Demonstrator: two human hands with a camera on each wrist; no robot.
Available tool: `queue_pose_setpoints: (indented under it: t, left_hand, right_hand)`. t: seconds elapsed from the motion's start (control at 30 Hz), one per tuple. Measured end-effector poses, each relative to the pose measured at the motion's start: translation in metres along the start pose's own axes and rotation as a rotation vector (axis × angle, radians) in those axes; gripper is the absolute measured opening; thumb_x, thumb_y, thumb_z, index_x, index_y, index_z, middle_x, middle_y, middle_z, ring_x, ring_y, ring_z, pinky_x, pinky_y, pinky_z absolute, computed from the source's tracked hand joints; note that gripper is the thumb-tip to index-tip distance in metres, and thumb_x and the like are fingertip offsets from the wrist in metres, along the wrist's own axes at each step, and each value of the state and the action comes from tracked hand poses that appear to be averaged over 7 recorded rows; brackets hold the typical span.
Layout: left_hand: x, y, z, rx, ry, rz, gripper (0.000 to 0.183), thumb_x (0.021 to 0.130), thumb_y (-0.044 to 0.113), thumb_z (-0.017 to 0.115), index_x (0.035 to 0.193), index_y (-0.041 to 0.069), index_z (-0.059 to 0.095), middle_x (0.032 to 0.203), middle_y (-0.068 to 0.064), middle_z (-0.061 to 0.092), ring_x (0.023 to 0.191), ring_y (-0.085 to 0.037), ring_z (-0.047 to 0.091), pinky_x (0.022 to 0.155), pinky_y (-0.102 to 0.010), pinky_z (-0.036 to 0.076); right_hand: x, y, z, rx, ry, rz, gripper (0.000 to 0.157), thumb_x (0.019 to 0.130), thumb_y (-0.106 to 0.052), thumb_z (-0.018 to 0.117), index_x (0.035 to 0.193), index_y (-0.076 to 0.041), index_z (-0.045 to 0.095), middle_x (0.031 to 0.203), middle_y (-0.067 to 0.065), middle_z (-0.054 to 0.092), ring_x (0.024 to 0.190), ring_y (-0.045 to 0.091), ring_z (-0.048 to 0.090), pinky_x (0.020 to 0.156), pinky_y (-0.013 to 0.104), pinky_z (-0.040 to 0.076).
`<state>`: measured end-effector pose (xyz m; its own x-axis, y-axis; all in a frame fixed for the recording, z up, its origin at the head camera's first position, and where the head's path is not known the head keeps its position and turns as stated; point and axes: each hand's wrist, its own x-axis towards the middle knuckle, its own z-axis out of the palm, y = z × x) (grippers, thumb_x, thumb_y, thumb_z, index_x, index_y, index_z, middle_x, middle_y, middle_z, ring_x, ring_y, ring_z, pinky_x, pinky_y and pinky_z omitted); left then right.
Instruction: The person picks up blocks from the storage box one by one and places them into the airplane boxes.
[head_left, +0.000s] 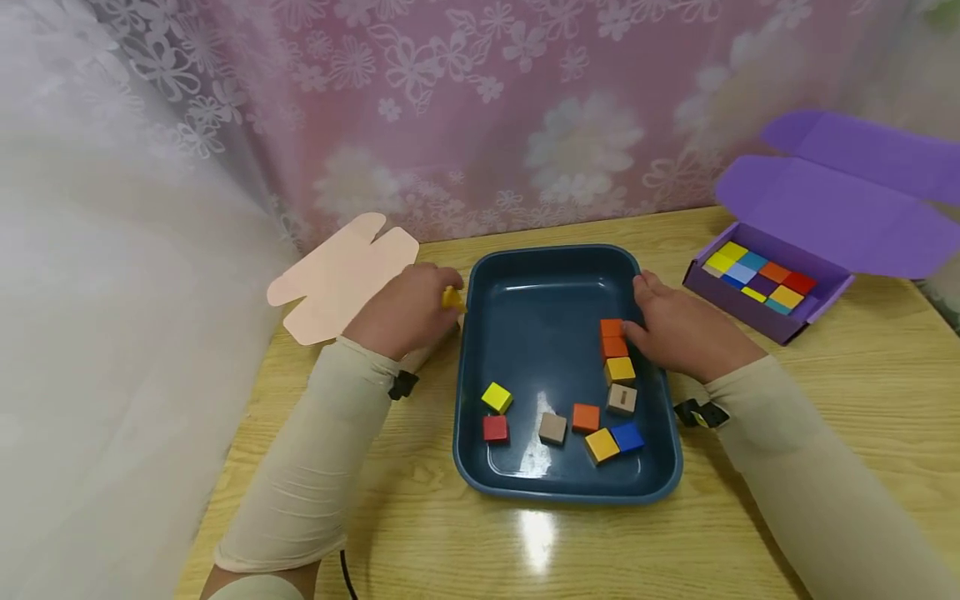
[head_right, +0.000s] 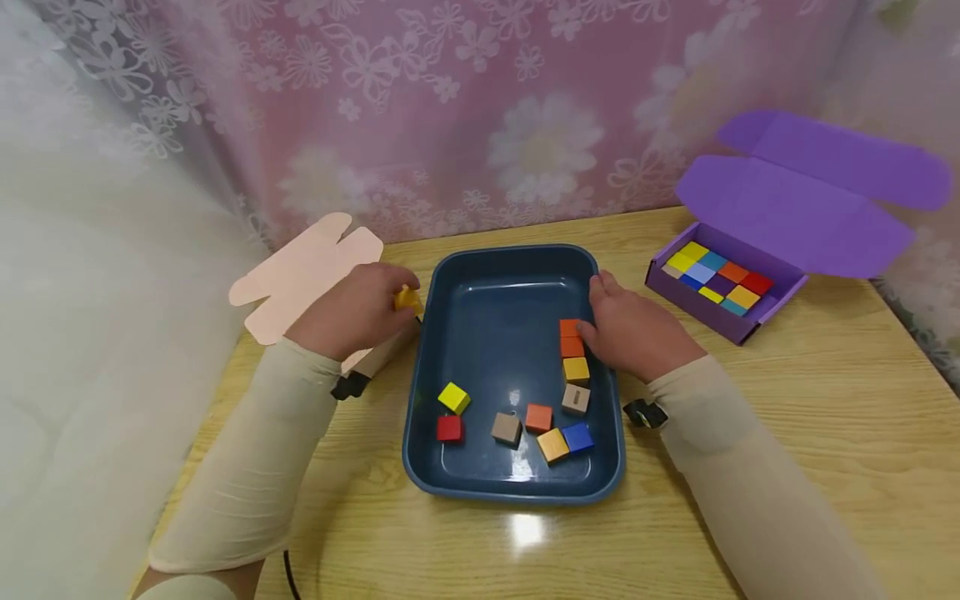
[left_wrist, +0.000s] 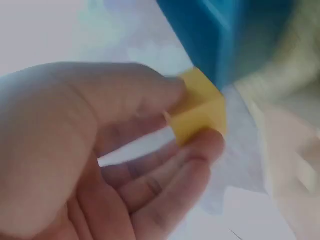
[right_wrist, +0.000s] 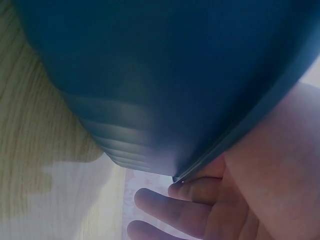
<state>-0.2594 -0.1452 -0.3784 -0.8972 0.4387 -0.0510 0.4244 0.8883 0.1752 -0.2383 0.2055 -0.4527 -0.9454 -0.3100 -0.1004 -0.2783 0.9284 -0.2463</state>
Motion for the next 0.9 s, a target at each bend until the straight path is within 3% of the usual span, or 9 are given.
queue_pose_setpoints:
  t: [0.1, 0.23, 0.43, 0.53, 0.67, 0.77, 0.9]
  left_hand:
    - [0.002, -0.025, 0.001, -0.051, -0.046, -0.129, 0.037, 0.094, 0.015, 0.066, 0.13, 0.009, 0.067, 0.121, -0.007, 0.068, 0.09, -0.021, 0.062, 0.081, -0.037, 0.054]
    - [0.008, -0.042, 0.008, -0.089, -0.094, -0.182, 0.037, 0.093, 0.012, 0.067, 0.13, 0.006, 0.068, 0.121, -0.011, 0.069, 0.079, -0.024, 0.061, 0.071, -0.037, 0.052]
    - [0.022, -0.05, 0.024, -0.075, -0.081, -0.176, 0.026, 0.092, 0.019, 0.076, 0.115, 0.008, 0.075, 0.109, -0.009, 0.074, 0.084, -0.021, 0.068, 0.078, -0.036, 0.058]
    - [0.028, -0.052, 0.03, -0.06, -0.095, -0.196, 0.019, 0.093, 0.016, 0.074, 0.111, 0.016, 0.079, 0.108, -0.002, 0.076, 0.079, -0.019, 0.065, 0.073, -0.031, 0.054]
    - [0.031, -0.054, 0.036, -0.08, -0.113, -0.263, 0.031, 0.092, 0.008, 0.067, 0.112, 0.028, 0.081, 0.113, 0.008, 0.076, 0.069, -0.018, 0.06, 0.062, -0.027, 0.046]
    - [0.031, -0.054, 0.04, -0.127, -0.106, -0.324, 0.037, 0.092, 0.004, 0.063, 0.112, 0.03, 0.08, 0.115, 0.008, 0.074, 0.066, -0.019, 0.058, 0.056, -0.028, 0.043]
    - [0.026, -0.056, 0.049, -0.147, -0.09, -0.357, 0.037, 0.092, 0.003, 0.062, 0.11, 0.03, 0.08, 0.117, 0.004, 0.074, 0.076, -0.018, 0.061, 0.062, -0.029, 0.047]
  right_hand:
    - [-0.001, 0.003, 0.0, -0.005, 0.0, 0.006, 0.081, 0.102, -0.036, 0.061, 0.156, 0.013, 0.024, 0.161, 0.036, 0.021, 0.139, 0.055, 0.038, 0.108, 0.064, 0.037]
    - [-0.001, 0.006, 0.0, -0.007, 0.003, 0.008, 0.082, 0.102, -0.036, 0.061, 0.156, 0.013, 0.024, 0.16, 0.037, 0.022, 0.138, 0.055, 0.039, 0.107, 0.064, 0.038]
    - [0.0, 0.007, -0.001, 0.0, 0.012, 0.013, 0.082, 0.102, -0.037, 0.061, 0.156, 0.012, 0.024, 0.161, 0.036, 0.021, 0.14, 0.055, 0.036, 0.109, 0.064, 0.036]
    - [0.0, 0.006, -0.002, 0.002, 0.012, 0.009, 0.081, 0.102, -0.037, 0.06, 0.156, 0.011, 0.024, 0.162, 0.035, 0.019, 0.138, 0.055, 0.039, 0.108, 0.063, 0.038]
    - [0.001, 0.004, -0.004, -0.005, 0.023, -0.009, 0.081, 0.103, -0.036, 0.061, 0.156, 0.012, 0.024, 0.161, 0.035, 0.02, 0.135, 0.055, 0.043, 0.106, 0.063, 0.04]
    - [0.0, 0.004, -0.004, -0.006, 0.024, -0.014, 0.081, 0.102, -0.035, 0.061, 0.156, 0.012, 0.024, 0.161, 0.035, 0.021, 0.135, 0.054, 0.043, 0.107, 0.063, 0.04]
    - [-0.003, 0.002, 0.005, 0.005, 0.024, -0.014, 0.08, 0.102, -0.034, 0.062, 0.155, 0.013, 0.025, 0.161, 0.035, 0.022, 0.136, 0.053, 0.043, 0.107, 0.062, 0.039]
